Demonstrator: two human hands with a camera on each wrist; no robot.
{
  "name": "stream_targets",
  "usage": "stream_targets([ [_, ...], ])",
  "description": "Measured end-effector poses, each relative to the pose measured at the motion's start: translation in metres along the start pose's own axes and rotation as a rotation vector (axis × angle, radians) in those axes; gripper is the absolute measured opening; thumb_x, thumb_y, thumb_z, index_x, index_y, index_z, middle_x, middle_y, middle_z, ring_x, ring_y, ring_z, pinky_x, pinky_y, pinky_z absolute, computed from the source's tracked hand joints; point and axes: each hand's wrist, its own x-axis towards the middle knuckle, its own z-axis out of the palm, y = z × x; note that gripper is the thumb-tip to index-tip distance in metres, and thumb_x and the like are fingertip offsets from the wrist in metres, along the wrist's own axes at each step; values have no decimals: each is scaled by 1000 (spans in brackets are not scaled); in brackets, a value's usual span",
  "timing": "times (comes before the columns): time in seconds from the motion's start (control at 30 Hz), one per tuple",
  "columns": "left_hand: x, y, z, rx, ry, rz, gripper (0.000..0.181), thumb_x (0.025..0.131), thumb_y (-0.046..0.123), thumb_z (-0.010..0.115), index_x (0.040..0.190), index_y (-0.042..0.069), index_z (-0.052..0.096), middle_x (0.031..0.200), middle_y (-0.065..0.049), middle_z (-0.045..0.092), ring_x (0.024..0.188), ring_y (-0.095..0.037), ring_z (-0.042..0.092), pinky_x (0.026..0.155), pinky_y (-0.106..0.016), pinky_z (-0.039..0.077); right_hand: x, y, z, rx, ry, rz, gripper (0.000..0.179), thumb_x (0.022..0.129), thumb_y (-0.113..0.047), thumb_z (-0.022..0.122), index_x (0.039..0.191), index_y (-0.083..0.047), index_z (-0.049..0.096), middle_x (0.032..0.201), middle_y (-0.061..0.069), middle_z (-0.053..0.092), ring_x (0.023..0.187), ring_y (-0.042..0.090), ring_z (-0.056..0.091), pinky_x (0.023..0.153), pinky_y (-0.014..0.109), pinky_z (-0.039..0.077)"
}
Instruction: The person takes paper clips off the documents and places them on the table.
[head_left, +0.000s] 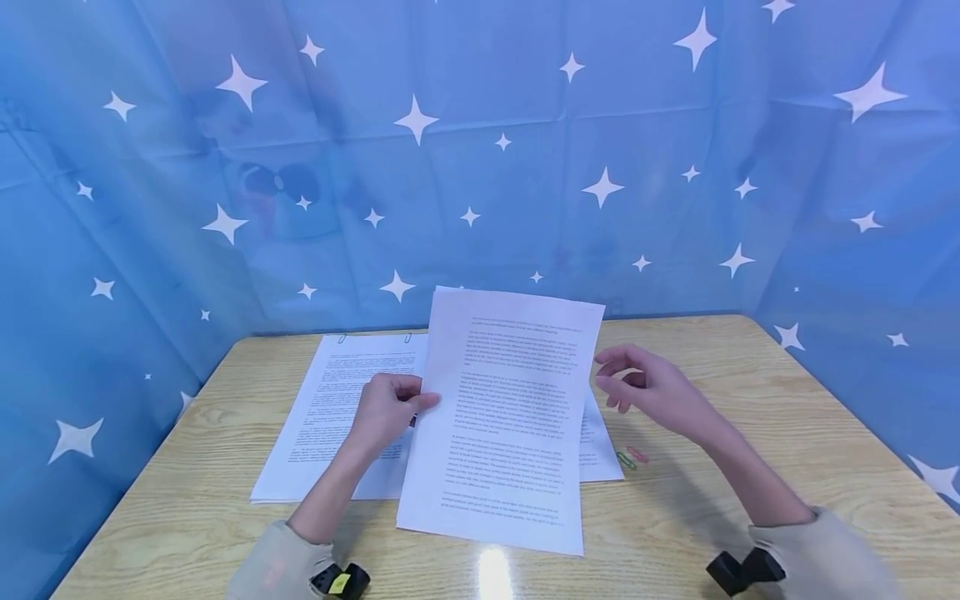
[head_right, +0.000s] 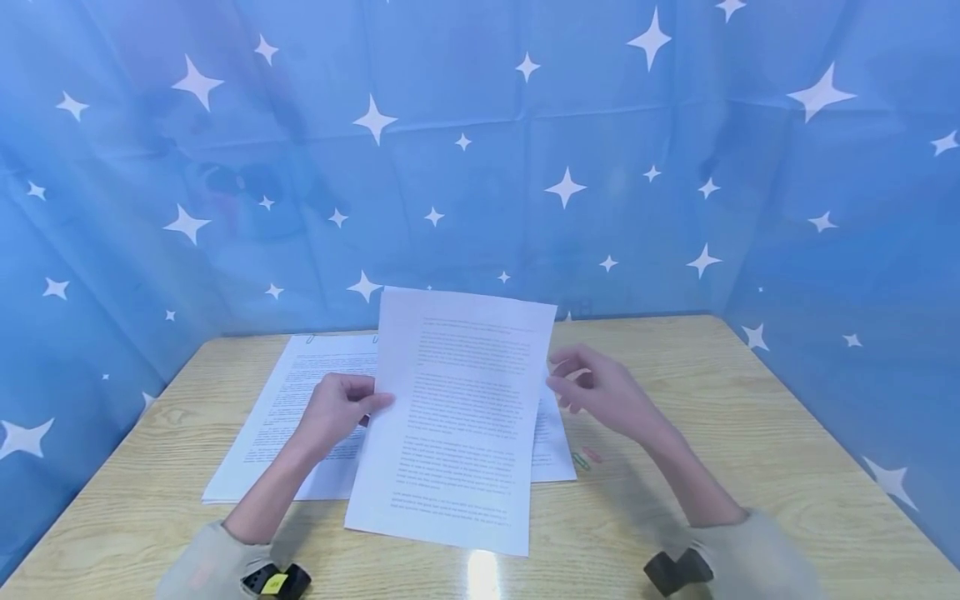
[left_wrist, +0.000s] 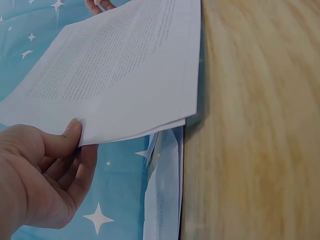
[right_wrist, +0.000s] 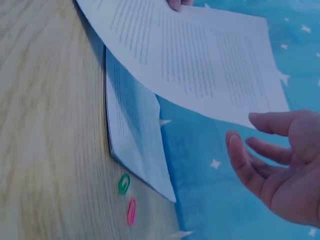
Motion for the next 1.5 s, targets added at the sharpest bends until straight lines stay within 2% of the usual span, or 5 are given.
stream_targets([
  [0.2,1,-1,0,-12,3,-8,8,90,9,77,94,3,79,75,-4,71,66,-17,59,60,-30,43,6,-3,8,30,-4,46,45,98,-21,69,132,2,52,114,21,65,77,35,68,69,37,57],
  [0.37,1,-1,-1,-59,-5,-37,8,90,10,76,95,3,79,78,-5,72,66,-18,62,64,-33,48,8,-5,14,21,-54,67,41,99,-22,68,128,3,54,102,17,70,76,42,66,68,38,57],
  [0.63,3,2,-4,-123,-11,-71,9,90,9,77,97,3,79,83,-7,73,69,-19,65,72,-38,55,9,-5,21,-9,-90,22,13,100,-14,65,102,-2,64,77,9,65,65,28,63,64,38,55],
  [1.03,-6,18,1,-174,-31,15,11,90,13,78,83,5,76,74,-5,69,66,-18,64,72,-40,56,2,-8,13,-7,95,23,18,101,-15,65,103,3,66,73,12,63,62,21,60,57,31,53],
  [1.5,-8,39,34,-239,-90,149,9,92,11,75,89,2,75,76,-5,71,66,-16,67,68,-39,59,-10,-1,-14,-40,254,100,31,102,-22,62,116,6,64,82,12,63,66,18,58,56,26,48],
])
